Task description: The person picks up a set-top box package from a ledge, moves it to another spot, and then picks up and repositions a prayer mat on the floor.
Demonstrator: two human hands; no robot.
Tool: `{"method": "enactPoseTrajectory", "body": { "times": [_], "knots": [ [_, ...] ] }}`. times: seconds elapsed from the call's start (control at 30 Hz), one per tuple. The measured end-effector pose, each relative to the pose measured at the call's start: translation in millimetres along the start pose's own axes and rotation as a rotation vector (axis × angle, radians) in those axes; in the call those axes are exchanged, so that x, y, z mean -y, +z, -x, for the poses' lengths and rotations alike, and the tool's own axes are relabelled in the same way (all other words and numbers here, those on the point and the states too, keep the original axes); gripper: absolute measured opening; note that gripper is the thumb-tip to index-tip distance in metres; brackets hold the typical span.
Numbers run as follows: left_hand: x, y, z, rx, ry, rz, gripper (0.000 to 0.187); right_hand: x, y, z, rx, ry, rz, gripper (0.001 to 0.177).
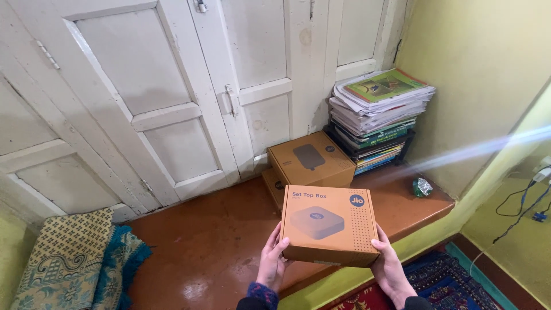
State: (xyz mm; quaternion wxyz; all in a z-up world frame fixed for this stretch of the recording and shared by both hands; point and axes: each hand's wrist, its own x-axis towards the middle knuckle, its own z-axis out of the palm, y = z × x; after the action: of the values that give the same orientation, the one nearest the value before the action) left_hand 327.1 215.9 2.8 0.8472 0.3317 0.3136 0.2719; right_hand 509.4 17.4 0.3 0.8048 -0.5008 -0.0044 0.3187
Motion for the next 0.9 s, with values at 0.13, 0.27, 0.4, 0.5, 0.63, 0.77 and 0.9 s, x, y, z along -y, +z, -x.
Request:
{"method": "enactPoseTrajectory", "body": {
  "times": [0.13, 0.27, 0.4, 0.5, 0.63, 0.77, 0.9],
  "knots": [
    [7.5, 15.4, -4.3, -0.015, -0.008, -0.007, 0.079, 4.4, -18.4, -18.2, 0.029, -0.012, -0.011, 0.077],
    [17.2, 32.4, -9.3, -0.026, -0.014, 0.016, 0.081, 17.7, -28.0, -27.1, 0.015, 0.0, 0.009, 0.077],
    [26.2, 47.2, -14.9, -0.034, -0.011, -0.002, 0.078, 29.6, -38.7, -37.3, 0.009, 0.019, 0.026, 0.076],
    [32.7, 59.5, -17.5, -0.05, -0.014, 0.002, 0.08, 36.0, -48.9, -47.7, 0.024, 0.016, 0.013, 0.076],
    [43.3, 70.2, -19.5, -0.04, 0.001, 0.05, 0.079, 48.0, -54.0, -52.7, 0.031, 0.037, 0.03, 0.076],
    [52.6, 76.2, -19.3, -0.079, 0.002, 0.02, 0.076, 50.0, -64.4, -61.6, 0.028, 0.056, 0.034, 0.076],
    [55.8, 80.8, -15.9, -0.116, 0.002, 0.026, 0.076, 54.9, -65.1, -62.9, 0.04, 0.078, 0.048, 0.073]
  ]
}}
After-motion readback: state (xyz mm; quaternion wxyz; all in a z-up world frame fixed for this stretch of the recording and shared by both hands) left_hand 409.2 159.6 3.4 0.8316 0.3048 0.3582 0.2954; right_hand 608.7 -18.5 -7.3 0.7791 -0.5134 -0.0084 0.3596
